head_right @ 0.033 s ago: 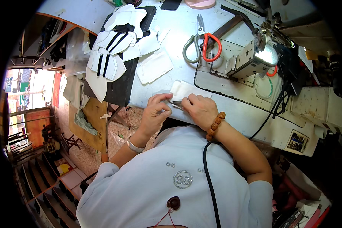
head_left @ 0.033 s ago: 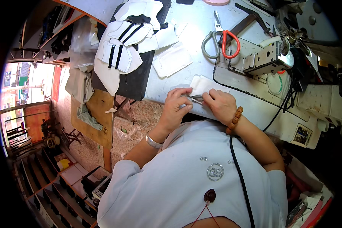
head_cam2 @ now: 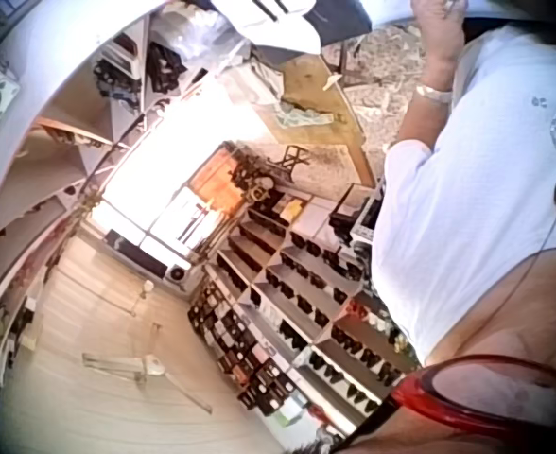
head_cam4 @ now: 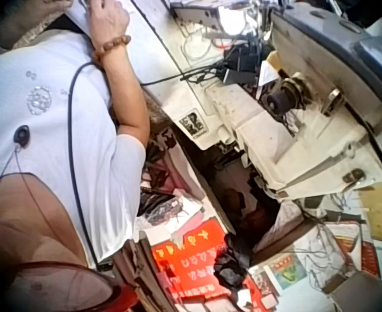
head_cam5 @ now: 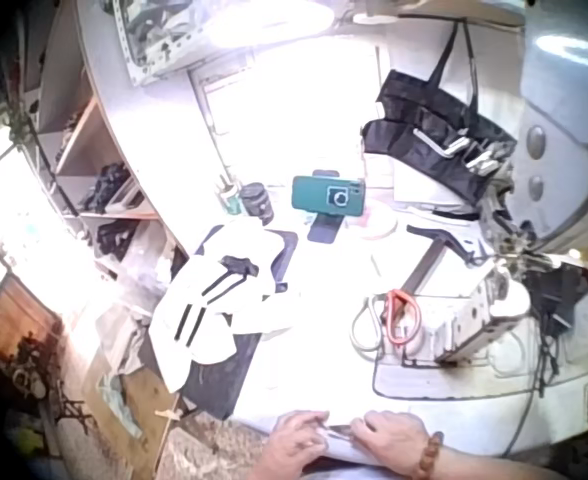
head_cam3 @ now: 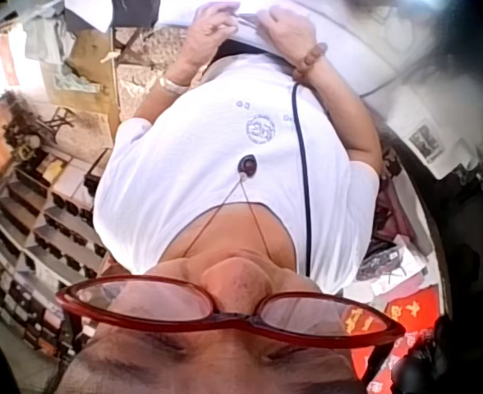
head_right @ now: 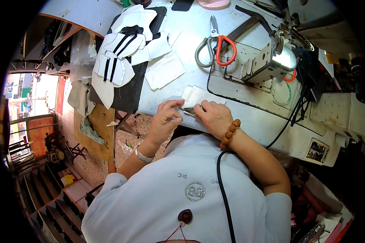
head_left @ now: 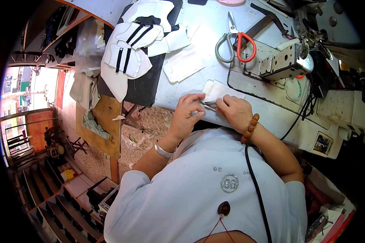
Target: The person uses small scissors to trim the edges of a white fabric piece held in their left hand. They repeatedly rotate the fabric and snip small sections along the perimeter while seated at a sewing workstation.
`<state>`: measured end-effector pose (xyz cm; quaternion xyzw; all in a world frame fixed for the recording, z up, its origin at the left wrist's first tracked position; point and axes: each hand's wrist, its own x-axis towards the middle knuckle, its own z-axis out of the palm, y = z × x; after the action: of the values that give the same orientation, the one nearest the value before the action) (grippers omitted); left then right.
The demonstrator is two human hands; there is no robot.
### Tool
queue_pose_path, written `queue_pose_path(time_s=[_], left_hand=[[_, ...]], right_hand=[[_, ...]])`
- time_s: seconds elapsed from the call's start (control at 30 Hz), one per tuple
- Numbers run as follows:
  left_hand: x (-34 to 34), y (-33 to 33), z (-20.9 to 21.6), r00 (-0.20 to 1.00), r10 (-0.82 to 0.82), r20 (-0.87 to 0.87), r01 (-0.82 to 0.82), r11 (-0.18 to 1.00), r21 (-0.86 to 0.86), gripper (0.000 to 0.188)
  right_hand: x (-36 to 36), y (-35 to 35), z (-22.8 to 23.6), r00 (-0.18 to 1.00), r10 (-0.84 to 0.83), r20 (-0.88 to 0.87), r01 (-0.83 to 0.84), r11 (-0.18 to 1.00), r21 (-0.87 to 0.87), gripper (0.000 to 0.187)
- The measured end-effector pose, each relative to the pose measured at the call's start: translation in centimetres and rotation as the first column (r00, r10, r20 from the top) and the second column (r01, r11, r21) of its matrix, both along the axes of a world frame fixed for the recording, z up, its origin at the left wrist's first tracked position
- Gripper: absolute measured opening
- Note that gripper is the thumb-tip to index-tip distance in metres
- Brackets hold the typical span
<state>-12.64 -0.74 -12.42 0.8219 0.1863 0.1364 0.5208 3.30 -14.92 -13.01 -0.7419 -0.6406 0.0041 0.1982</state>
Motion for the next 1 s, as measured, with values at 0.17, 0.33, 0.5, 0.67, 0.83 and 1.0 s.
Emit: queue_pose_path(time_s=[0.17, 0.33, 0.5, 0.67, 0.83, 1.0], left_hand=[[-0.3, -0.9, 0.0, 0.995, -0.006, 0.099, 0.021, 0.988, -0.152, 0.005], [0.2, -1.6, -0.1, 0.985, 0.168, -0.047, -0.137, 0.582, -0.802, 0.009], [-0.2, -2.1, 0.1, 0.951, 0.272, -0.148, -0.223, 0.268, -0.937, 0.010], [-0.1, -1.9, -0.2, 0.916, 0.385, -0.115, -0.204, 0.201, -0.958, 0.010], [-0.3, -1.7, -0.5, 0.935, 0.355, -0.029, -0.141, 0.295, -0.945, 0.008], [-0.2, -2.4, -0.1, 0.951, 0.309, 0.004, -0.108, 0.344, -0.933, 0.007]], right_hand=[[-0.1, 0.0, 0.2, 1.000, -0.009, 0.004, 0.010, 1.000, -0.022, 0.015], [-0.2, 0.0, 0.2, 1.000, -0.017, 0.021, 0.017, 0.999, -0.029, 0.017], [-0.3, -0.2, 0.1, 1.000, -0.012, 0.024, 0.013, 1.000, -0.025, 0.018], [-0.2, -0.2, -0.5, 0.999, -0.005, 0.051, 0.005, 1.000, -0.002, 0.019], [-0.2, -0.1, -0.6, 0.997, -0.010, 0.073, 0.009, 1.000, 0.014, 0.018], [-0.2, -0.2, -0.6, 0.998, 0.002, 0.063, -0.001, 1.000, -0.018, 0.018]])
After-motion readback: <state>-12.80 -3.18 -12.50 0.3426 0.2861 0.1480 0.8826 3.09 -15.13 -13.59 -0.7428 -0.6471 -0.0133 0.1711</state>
